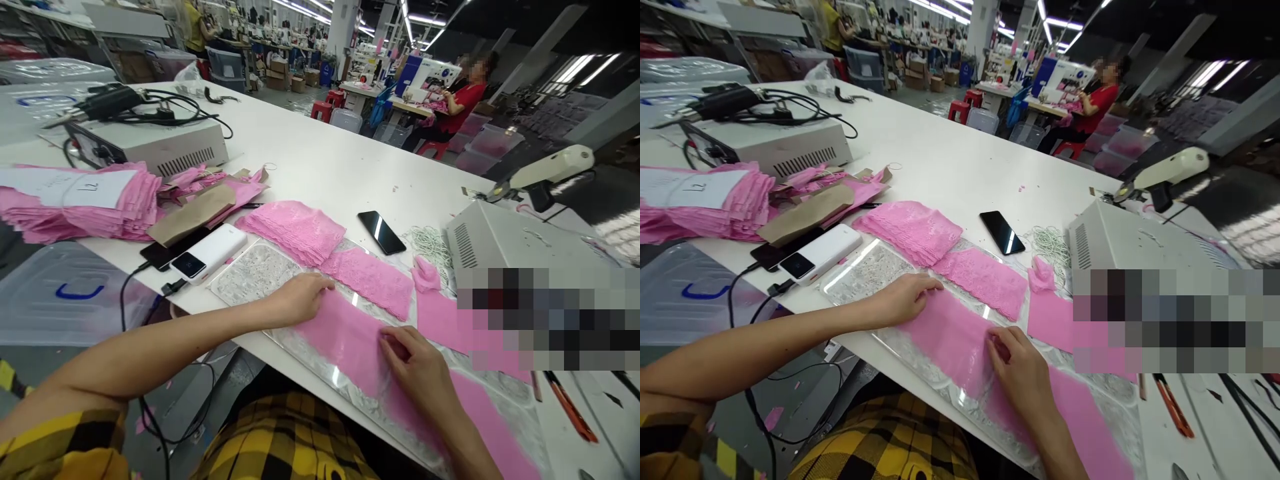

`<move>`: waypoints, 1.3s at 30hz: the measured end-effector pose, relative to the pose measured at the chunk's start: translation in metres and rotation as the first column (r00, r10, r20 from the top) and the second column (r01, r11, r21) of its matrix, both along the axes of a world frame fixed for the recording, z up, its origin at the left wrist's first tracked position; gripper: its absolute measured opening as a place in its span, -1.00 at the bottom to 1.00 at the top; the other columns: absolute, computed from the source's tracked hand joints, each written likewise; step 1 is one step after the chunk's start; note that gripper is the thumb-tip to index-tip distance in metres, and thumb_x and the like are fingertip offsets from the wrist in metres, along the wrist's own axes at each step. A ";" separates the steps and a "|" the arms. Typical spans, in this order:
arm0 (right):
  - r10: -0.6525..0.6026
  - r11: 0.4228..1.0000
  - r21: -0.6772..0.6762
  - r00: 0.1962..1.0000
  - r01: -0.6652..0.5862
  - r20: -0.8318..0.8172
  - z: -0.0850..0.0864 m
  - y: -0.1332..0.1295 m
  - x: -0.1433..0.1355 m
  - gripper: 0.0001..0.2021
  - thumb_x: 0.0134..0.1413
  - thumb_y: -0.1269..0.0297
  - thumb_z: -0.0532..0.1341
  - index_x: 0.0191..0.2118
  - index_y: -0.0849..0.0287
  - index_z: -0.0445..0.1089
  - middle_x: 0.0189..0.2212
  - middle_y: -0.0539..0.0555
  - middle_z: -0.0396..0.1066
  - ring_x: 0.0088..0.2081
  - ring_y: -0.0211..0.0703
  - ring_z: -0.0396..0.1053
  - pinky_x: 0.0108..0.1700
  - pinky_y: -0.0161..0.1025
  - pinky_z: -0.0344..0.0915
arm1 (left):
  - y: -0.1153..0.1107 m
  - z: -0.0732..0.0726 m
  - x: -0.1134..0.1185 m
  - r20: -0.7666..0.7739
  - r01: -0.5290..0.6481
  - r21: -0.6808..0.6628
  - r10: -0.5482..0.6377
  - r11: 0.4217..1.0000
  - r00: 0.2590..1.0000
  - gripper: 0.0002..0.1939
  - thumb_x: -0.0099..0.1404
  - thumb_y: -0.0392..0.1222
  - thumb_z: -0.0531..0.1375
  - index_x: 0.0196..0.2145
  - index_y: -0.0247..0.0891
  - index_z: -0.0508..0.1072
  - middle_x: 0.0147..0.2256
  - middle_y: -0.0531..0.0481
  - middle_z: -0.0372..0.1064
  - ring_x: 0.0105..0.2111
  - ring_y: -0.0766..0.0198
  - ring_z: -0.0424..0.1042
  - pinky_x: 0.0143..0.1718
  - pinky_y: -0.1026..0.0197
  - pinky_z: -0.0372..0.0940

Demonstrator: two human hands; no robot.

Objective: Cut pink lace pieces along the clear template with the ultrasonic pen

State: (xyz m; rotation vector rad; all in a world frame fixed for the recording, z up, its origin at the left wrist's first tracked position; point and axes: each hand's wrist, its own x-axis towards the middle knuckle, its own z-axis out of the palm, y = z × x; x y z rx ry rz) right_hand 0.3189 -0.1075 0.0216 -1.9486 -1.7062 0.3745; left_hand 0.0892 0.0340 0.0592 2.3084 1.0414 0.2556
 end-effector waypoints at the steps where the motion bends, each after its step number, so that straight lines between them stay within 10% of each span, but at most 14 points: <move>1: -0.001 1.000 0.016 1.000 0.001 0.022 -0.001 -0.001 0.000 -0.73 0.15 0.05 0.12 -0.25 0.05 0.49 -0.29 0.03 0.48 -0.40 -0.24 0.44 -0.37 -0.30 0.35 | 0.001 0.001 -0.003 -0.020 -0.011 0.039 0.012 0.999 1.000 -0.50 0.15 -0.54 0.02 -0.01 -0.31 0.48 -0.09 -0.14 0.47 -0.11 0.09 0.47 -0.08 0.08 0.37; 4: 0.011 0.998 0.068 0.996 -0.018 0.093 -0.005 -0.002 0.002 -0.73 0.16 0.04 0.11 -0.26 0.03 0.48 -0.30 0.02 0.49 -0.44 -0.24 0.45 -0.46 -0.31 0.33 | -0.002 0.002 -0.011 -0.048 -0.009 0.144 0.016 0.990 0.999 -0.51 0.16 -0.55 0.00 -0.02 -0.33 0.50 -0.04 -0.20 0.44 -0.06 0.03 0.44 -0.04 -0.01 0.37; 10: 0.026 0.989 0.139 0.987 -0.048 0.156 -0.007 -0.001 0.002 -0.74 0.17 0.05 0.10 -0.28 0.01 0.48 -0.34 -0.01 0.49 -0.48 -0.24 0.44 -0.55 -0.33 0.31 | -0.027 -0.018 -0.018 -0.063 0.486 0.367 -0.501 0.793 0.863 -0.65 0.39 -0.25 0.06 0.08 -0.27 0.43 0.14 -0.17 0.33 0.17 0.04 0.28 0.27 -0.12 0.07; 15: 0.038 0.989 0.132 0.986 -0.060 0.161 -0.005 0.000 0.001 -0.78 0.19 0.11 0.11 -0.25 0.02 0.47 -0.34 -0.01 0.48 -0.48 -0.28 0.42 -0.52 -0.33 0.31 | -0.027 -0.035 -0.039 -0.187 0.389 0.451 -0.341 0.803 0.921 -0.61 0.46 -0.12 0.01 0.15 -0.28 0.37 0.20 -0.19 0.25 0.23 -0.02 0.19 0.26 -0.13 0.06; 23: -0.152 0.931 0.352 0.979 0.096 0.136 0.016 -0.046 0.037 -0.83 0.21 0.23 0.14 -0.19 0.10 0.46 -0.32 0.02 0.47 -0.40 -0.28 0.41 -0.32 -0.32 0.38 | -0.025 -0.033 -0.046 -0.151 0.342 0.664 -0.328 0.665 0.932 -0.67 0.47 -0.21 -0.04 -0.01 -0.29 0.47 0.03 -0.15 0.43 0.07 0.06 0.39 0.21 -0.08 0.11; 39: -0.531 0.775 0.495 0.830 0.392 0.173 -0.030 -0.183 0.076 -0.86 0.16 0.38 0.19 -0.19 0.12 0.47 -0.21 0.09 0.50 -0.19 -0.16 0.47 -0.10 -0.20 0.44 | -0.061 -0.028 0.098 -0.079 0.722 0.527 -0.819 0.449 0.568 -0.65 0.45 -0.13 0.05 0.12 -0.20 0.39 0.09 -0.10 0.39 0.17 0.16 0.30 0.36 -0.01 -0.18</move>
